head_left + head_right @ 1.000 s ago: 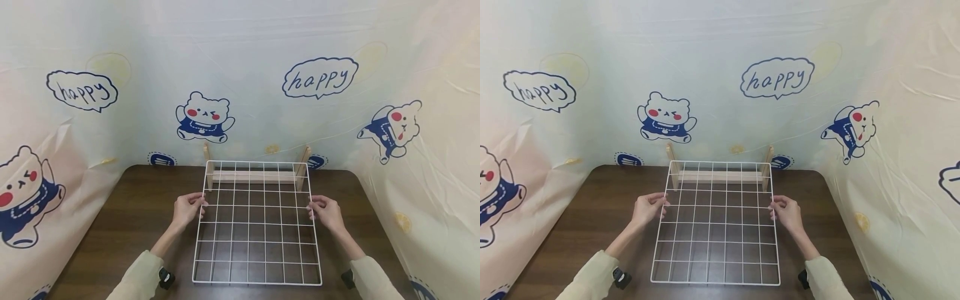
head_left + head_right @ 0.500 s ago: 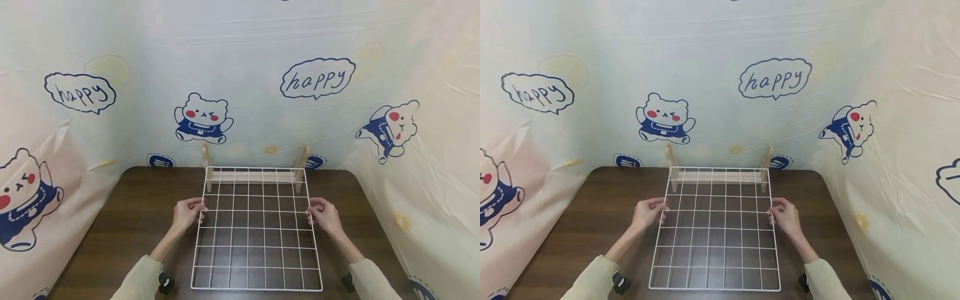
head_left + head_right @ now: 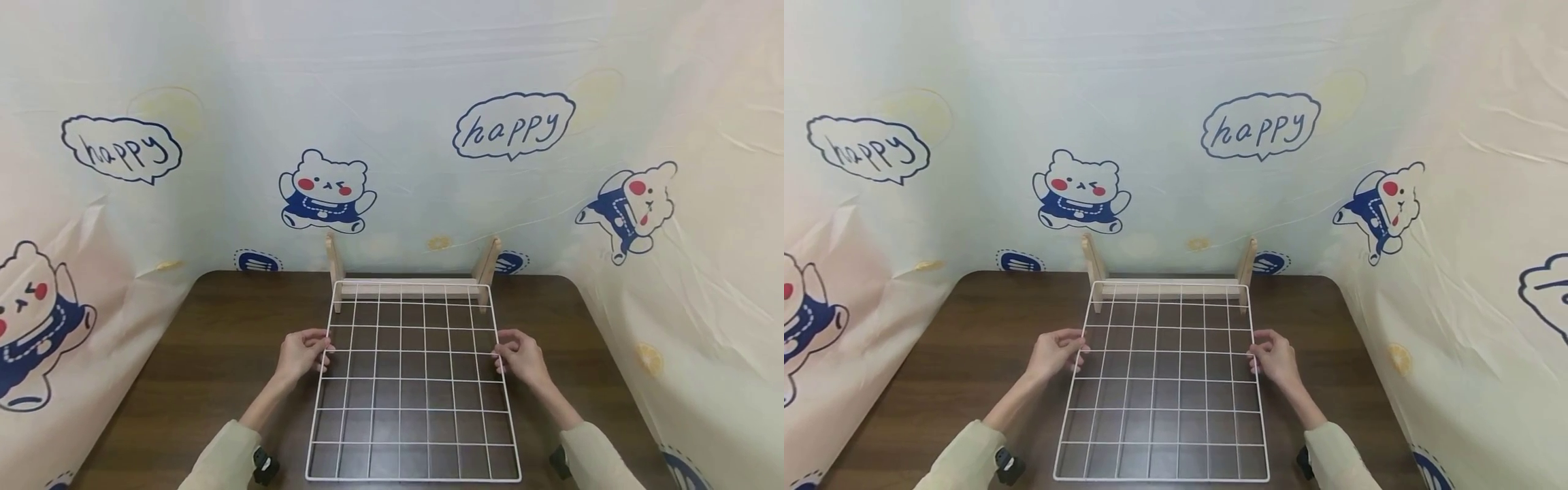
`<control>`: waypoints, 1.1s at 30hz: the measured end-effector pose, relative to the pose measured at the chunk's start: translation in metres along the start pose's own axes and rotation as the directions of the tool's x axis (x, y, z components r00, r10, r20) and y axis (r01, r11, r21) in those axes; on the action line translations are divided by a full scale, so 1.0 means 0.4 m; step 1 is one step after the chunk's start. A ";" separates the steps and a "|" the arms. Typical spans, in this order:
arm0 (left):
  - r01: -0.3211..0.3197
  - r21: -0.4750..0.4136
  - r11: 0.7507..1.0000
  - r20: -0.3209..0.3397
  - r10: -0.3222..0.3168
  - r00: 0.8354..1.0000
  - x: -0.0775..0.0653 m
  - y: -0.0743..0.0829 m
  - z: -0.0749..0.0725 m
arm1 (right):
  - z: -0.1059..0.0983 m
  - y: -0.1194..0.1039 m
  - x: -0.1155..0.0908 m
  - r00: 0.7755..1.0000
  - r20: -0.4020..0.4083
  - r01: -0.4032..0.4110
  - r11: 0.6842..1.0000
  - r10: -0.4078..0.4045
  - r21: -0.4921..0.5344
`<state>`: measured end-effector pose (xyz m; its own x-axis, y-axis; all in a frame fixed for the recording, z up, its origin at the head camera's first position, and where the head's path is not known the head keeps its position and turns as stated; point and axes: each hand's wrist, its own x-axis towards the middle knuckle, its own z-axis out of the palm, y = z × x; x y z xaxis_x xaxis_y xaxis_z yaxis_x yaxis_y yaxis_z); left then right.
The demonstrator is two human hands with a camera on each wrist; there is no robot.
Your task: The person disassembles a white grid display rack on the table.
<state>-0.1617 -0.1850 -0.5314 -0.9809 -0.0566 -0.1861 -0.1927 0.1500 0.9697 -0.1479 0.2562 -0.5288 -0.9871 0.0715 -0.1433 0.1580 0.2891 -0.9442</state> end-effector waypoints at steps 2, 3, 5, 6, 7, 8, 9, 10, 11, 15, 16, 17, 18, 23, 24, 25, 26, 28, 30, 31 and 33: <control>-0.004 0.002 1.000 -0.003 0.004 1.000 -0.002 -0.003 -0.004 | 0.006 0.002 0.002 1.000 0.003 -0.008 1.000 0.008 0.001; -0.005 0.004 1.000 -0.002 0.005 1.000 -0.004 -0.005 -0.005 | 0.009 0.002 0.003 1.000 0.006 -0.009 1.000 0.009 0.001; -0.001 0.008 1.000 0.003 0.001 1.000 -0.006 -0.013 -0.003 | 0.011 0.009 0.001 1.000 0.001 -0.021 1.000 0.021 0.001; -0.001 0.009 1.000 0.001 0.001 1.000 -0.007 -0.018 -0.001 | 0.012 0.011 0.001 1.000 -0.001 -0.019 1.000 0.019 -0.001; 0.001 0.012 1.000 0.001 -0.001 1.000 -0.009 -0.022 0.000 | 0.012 0.012 -0.001 1.000 0.000 -0.015 1.000 0.015 -0.003; 0.003 0.013 1.000 -0.004 -0.003 1.000 -0.010 -0.025 0.003 | 0.012 0.012 -0.003 1.000 0.001 -0.011 1.000 0.011 -0.001; 0.003 0.015 1.000 -0.006 -0.003 1.000 -0.012 -0.027 0.004 | 0.011 0.012 -0.005 1.000 0.004 -0.007 1.000 0.007 -0.002; 0.003 0.018 1.000 -0.006 -0.003 1.000 -0.013 -0.029 0.006 | 0.012 0.015 -0.006 1.000 0.002 -0.004 1.000 0.004 -0.003; -0.001 0.020 1.000 -0.003 0.001 1.000 -0.016 -0.031 0.007 | 0.012 0.018 -0.007 1.000 0.001 -0.001 1.000 0.001 -0.005; -0.007 0.038 0.999 -0.005 0.007 1.000 -0.023 -0.034 0.010 | 0.016 0.029 -0.015 1.000 0.007 0.006 1.000 -0.006 -0.020; -0.009 0.040 0.999 -0.005 0.010 1.000 -0.026 -0.037 0.011 | 0.017 0.034 -0.016 1.000 0.006 0.009 1.000 -0.009 -0.027; -0.010 0.046 0.999 -0.003 0.010 1.000 -0.029 -0.041 0.013 | 0.018 0.036 -0.017 1.000 0.005 0.008 0.999 -0.008 -0.034; -0.007 0.055 0.998 -0.003 0.007 1.000 -0.031 -0.044 0.015 | 0.019 0.038 -0.019 1.000 0.004 0.008 0.999 -0.008 -0.041; -0.021 0.115 0.993 0.008 0.020 1.000 -0.043 -0.057 0.020 | 0.025 0.047 -0.024 1.000 -0.015 -0.006 0.997 0.005 -0.070; -0.028 0.128 0.991 0.005 0.027 1.000 -0.045 -0.060 0.020 | 0.026 0.048 -0.025 1.000 -0.014 -0.006 0.997 0.005 -0.075; -0.033 0.138 0.990 0.001 0.033 0.999 -0.046 -0.062 0.020 | 0.029 0.050 -0.027 1.000 -0.011 -0.005 0.997 0.004 -0.077; -0.035 0.148 0.988 -0.004 0.036 0.999 -0.047 -0.064 0.020 | 0.031 0.052 -0.028 1.000 -0.007 -0.004 0.997 0.003 -0.083; -0.043 0.153 0.987 -0.011 0.046 0.999 -0.049 -0.068 0.020 | 0.035 0.054 -0.031 1.000 -0.003 -0.001 0.996 0.001 -0.090; -0.052 0.158 0.986 -0.010 0.054 0.998 -0.050 -0.070 0.020 | 0.040 0.056 -0.033 1.000 -0.005 0.001 0.996 -0.001 -0.093; -0.051 0.160 0.986 -0.010 0.053 0.999 -0.051 -0.071 0.020 | 0.042 0.057 -0.034 1.000 -0.008 0.000 0.995 0.000 -0.096; -0.051 0.167 0.985 -0.002 0.052 0.999 -0.053 -0.070 0.020 | 0.046 0.059 -0.036 1.000 -0.013 -0.005 0.994 0.004 -0.108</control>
<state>-0.1356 -0.1799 -0.5561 -0.9895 -0.0510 -0.1352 -0.1444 0.3158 0.9378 -0.1304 0.2444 -0.5542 -0.9861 0.0851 -0.1428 0.1649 0.3902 -0.9058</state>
